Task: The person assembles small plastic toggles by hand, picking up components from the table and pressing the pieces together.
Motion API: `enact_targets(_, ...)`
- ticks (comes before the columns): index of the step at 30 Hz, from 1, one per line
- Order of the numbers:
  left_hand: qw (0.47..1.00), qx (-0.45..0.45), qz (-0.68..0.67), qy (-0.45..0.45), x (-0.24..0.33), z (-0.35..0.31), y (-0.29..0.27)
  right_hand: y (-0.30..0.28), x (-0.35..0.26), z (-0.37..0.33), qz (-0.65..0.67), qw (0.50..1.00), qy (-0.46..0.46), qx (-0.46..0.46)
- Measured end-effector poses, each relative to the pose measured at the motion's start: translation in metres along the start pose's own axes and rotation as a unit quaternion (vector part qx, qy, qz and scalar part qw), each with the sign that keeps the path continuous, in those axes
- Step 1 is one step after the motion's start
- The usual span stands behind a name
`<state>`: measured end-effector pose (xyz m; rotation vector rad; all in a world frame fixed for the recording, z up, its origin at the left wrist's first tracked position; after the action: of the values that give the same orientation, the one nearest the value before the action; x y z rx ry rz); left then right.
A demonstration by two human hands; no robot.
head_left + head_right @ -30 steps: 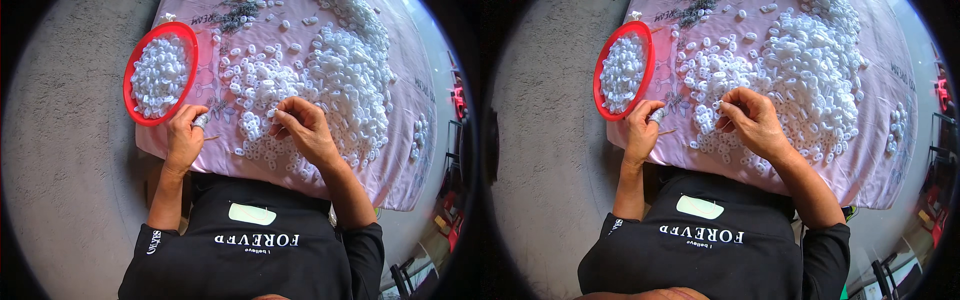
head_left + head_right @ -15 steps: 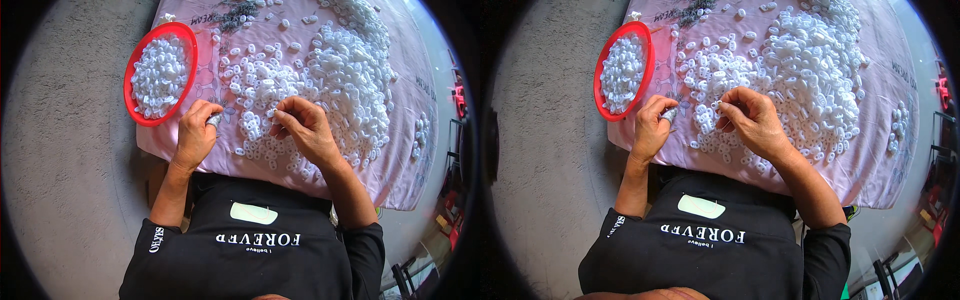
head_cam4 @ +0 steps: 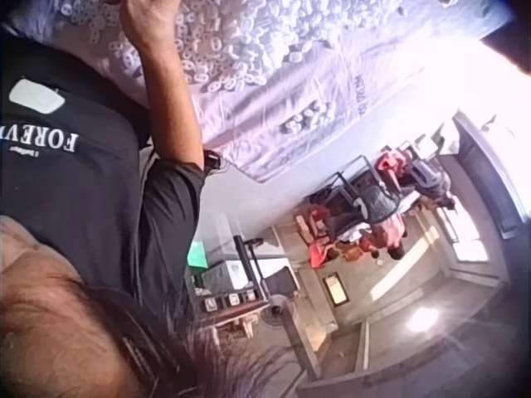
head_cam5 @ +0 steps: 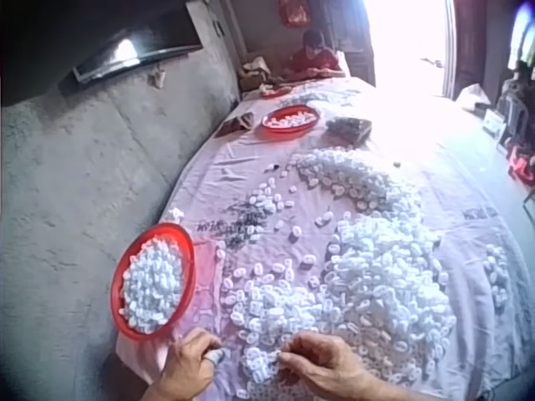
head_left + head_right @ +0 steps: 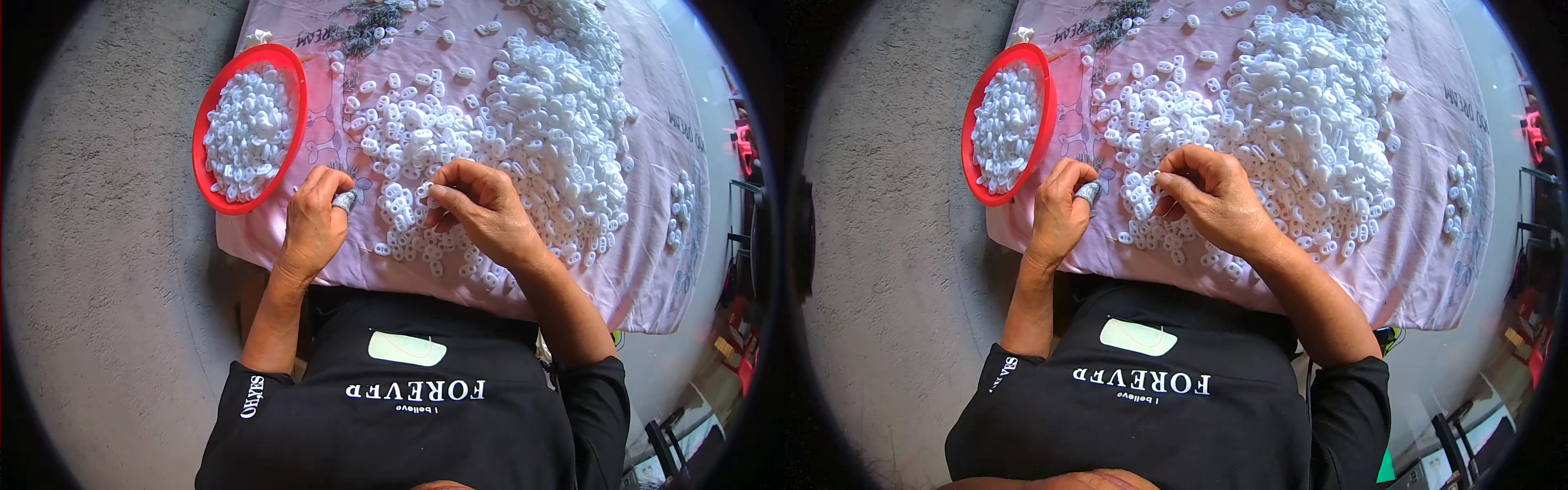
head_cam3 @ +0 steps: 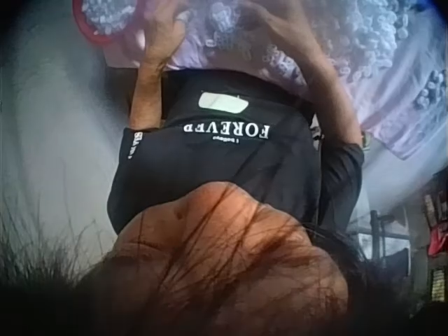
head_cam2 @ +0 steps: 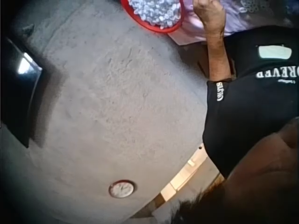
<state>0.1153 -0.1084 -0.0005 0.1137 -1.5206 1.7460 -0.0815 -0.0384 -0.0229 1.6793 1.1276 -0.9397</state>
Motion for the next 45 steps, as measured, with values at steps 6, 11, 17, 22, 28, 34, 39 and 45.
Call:
enact_targets(6,0.979,-0.017,-0.169,-0.113,0.016,0.003,0.003,0.001,0.002,-0.001,0.028,0.999,0.031,-0.015)
enact_targets(11,0.925,-0.076,-0.338,-0.157,0.044,0.009,0.012,0.002,0.001,-0.002,0.041,0.998,0.034,-0.038)
enact_targets(17,0.913,-0.139,-0.347,-0.162,0.051,0.011,0.018,0.005,-0.001,-0.004,0.023,0.998,0.032,-0.059)
enact_targets(22,0.903,-0.130,-0.369,-0.176,0.048,0.009,0.019,0.007,0.001,-0.005,0.018,0.997,0.029,-0.067)
enact_targets(28,0.900,-0.139,-0.372,-0.178,0.051,0.009,0.018,0.007,0.002,-0.005,0.010,0.997,0.030,-0.064)
enact_targets(34,0.901,-0.150,-0.369,-0.171,0.049,0.008,0.020,0.008,0.003,-0.006,-0.015,0.998,0.021,-0.063)
enact_targets(39,0.914,-0.148,-0.347,-0.148,0.050,0.008,0.020,0.008,0.003,-0.006,-0.054,0.998,-0.008,-0.044)
enact_targets(45,0.929,-0.133,-0.322,-0.121,0.049,0.007,0.020,0.008,-0.001,-0.008,-0.067,0.996,-0.037,-0.037)
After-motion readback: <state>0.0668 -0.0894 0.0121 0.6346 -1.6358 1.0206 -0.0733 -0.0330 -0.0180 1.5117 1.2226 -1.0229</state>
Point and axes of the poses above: each hand's wrist, its own z-axis towards the middle knuckle, its own y-axis out of the palm, x = y × z, the point moved 5 cm from there along z, towards the middle knuckle, and after that the axes turned 14 degrees about x, right-handed, at the moved point
